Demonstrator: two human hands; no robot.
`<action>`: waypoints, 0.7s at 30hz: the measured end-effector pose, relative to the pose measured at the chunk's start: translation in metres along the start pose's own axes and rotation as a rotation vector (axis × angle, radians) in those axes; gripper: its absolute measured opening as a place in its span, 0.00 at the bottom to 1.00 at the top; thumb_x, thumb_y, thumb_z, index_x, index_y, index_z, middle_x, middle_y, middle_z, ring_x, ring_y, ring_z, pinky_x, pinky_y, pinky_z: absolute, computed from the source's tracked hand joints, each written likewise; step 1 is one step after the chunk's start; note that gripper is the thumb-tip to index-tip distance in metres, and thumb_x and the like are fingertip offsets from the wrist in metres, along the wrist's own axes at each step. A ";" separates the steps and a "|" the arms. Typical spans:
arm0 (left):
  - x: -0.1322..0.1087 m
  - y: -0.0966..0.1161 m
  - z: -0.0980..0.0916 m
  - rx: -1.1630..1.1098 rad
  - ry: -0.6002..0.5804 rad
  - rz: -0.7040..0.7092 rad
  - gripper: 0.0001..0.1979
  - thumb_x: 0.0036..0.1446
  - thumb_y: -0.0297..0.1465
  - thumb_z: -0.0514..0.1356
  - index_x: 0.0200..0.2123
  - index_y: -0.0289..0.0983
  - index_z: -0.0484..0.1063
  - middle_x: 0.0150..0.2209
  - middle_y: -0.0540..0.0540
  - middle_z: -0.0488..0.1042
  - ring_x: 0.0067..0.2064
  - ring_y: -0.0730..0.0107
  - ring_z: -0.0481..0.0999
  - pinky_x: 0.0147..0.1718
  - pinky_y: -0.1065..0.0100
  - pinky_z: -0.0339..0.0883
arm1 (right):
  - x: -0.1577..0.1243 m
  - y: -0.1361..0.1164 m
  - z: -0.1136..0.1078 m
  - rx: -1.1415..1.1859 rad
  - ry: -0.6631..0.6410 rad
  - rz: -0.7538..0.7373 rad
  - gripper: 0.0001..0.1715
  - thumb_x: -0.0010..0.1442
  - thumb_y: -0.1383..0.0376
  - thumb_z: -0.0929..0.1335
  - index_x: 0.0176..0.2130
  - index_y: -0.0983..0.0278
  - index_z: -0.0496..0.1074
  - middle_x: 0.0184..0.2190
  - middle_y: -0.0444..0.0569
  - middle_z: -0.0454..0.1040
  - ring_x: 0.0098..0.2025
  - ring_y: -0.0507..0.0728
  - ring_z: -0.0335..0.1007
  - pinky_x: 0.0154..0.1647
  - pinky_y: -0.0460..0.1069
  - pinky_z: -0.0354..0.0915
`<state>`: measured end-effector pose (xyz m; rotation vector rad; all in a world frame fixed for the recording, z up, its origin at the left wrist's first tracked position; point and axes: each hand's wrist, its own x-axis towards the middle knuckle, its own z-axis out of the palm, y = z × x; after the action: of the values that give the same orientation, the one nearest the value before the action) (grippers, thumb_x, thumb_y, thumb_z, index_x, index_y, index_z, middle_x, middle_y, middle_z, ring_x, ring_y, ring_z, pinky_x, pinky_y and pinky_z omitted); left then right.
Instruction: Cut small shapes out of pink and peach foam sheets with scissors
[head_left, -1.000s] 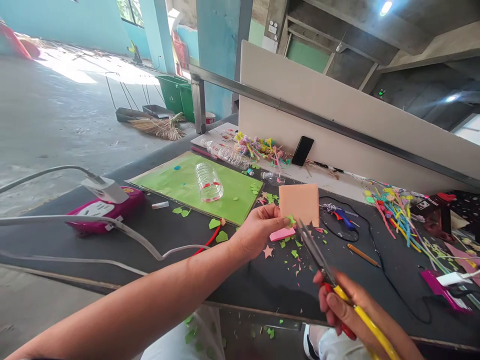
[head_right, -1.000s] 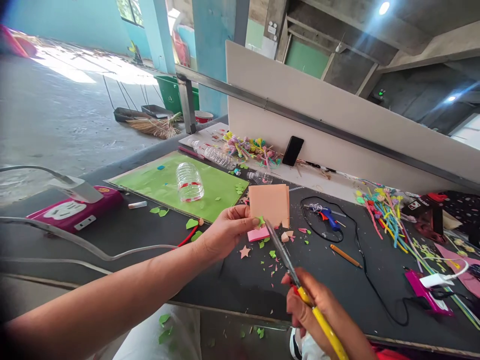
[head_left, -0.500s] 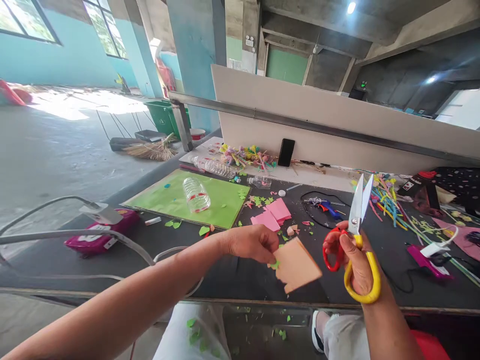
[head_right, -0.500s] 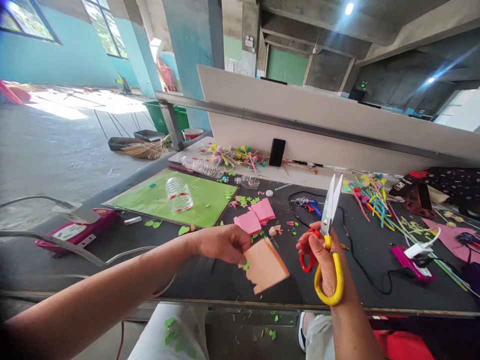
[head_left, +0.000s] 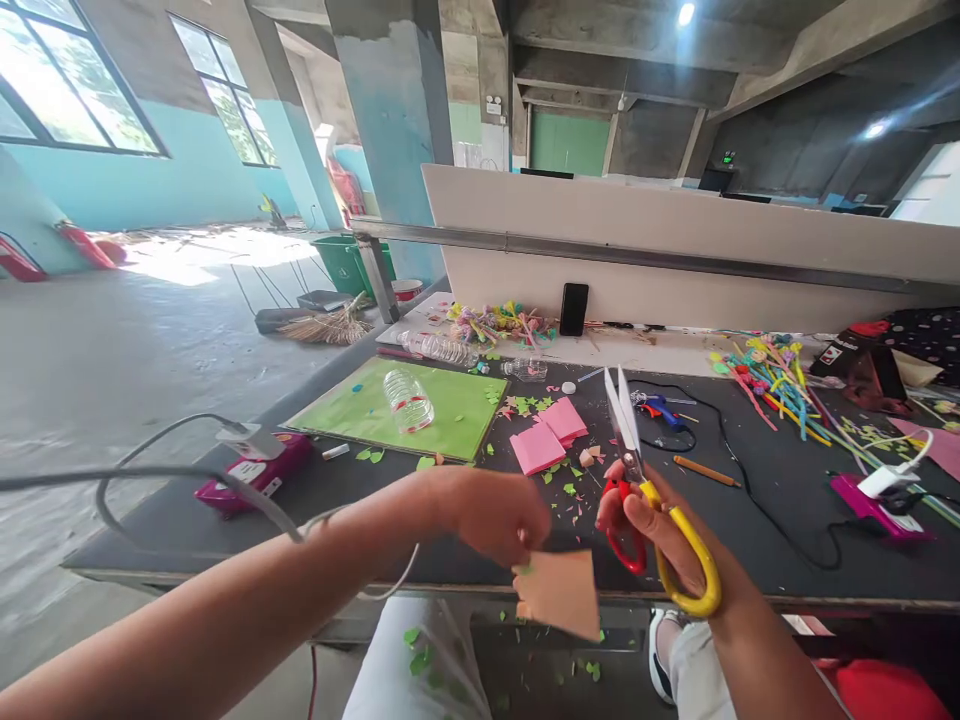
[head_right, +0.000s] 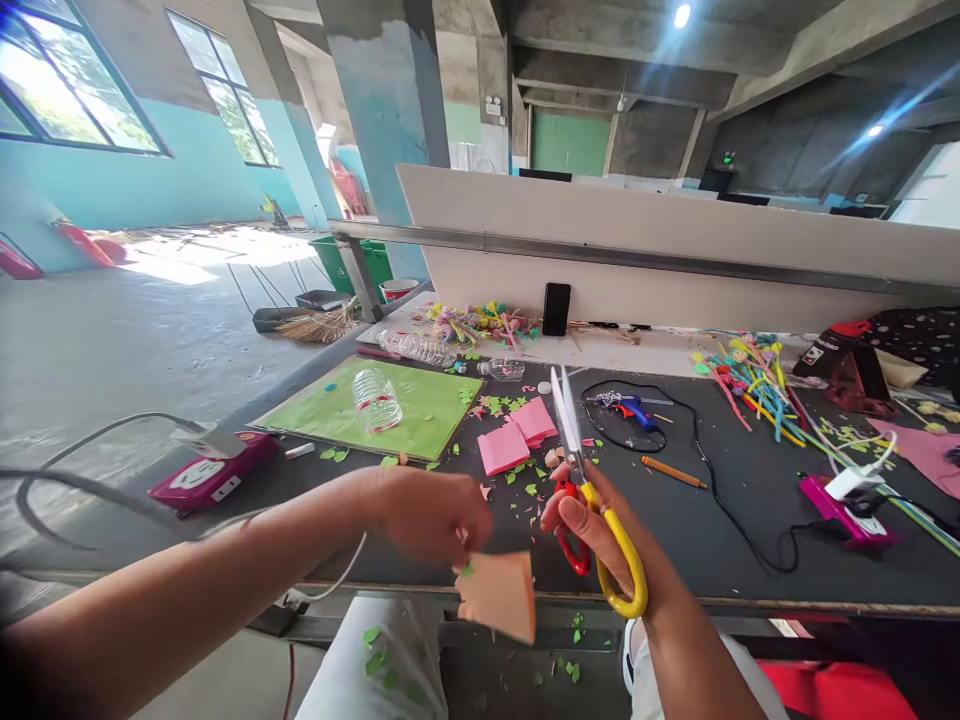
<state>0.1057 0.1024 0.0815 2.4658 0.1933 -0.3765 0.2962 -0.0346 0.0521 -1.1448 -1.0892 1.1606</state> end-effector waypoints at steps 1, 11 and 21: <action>0.002 0.002 0.005 0.082 -0.034 0.013 0.02 0.41 0.25 0.60 0.22 0.37 0.72 0.20 0.51 0.68 0.24 0.73 0.63 0.22 0.72 0.54 | 0.000 0.003 0.001 -0.026 -0.039 -0.010 0.23 0.52 0.47 0.69 0.42 0.56 0.65 0.27 0.43 0.73 0.25 0.53 0.66 0.21 0.45 0.57; 0.022 0.012 0.018 0.217 -0.129 0.060 0.07 0.38 0.22 0.58 0.14 0.37 0.66 0.16 0.51 0.66 0.20 0.73 0.59 0.22 0.69 0.53 | 0.008 0.029 0.028 -0.201 -0.264 0.112 0.27 0.38 0.67 0.75 0.40 0.58 0.67 0.25 0.38 0.75 0.31 0.58 0.74 0.36 0.52 0.66; 0.029 0.032 0.001 0.127 -0.173 0.016 0.16 0.31 0.16 0.58 0.06 0.37 0.55 0.08 0.54 0.55 0.15 0.76 0.51 0.17 0.69 0.46 | 0.012 0.040 0.033 -0.130 -0.107 0.171 0.34 0.34 0.72 0.74 0.42 0.58 0.65 0.20 0.36 0.74 0.25 0.57 0.74 0.29 0.51 0.69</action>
<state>0.1406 0.0775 0.0894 2.5411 0.0790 -0.6092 0.2603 -0.0182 0.0165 -1.3092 -1.1807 1.3115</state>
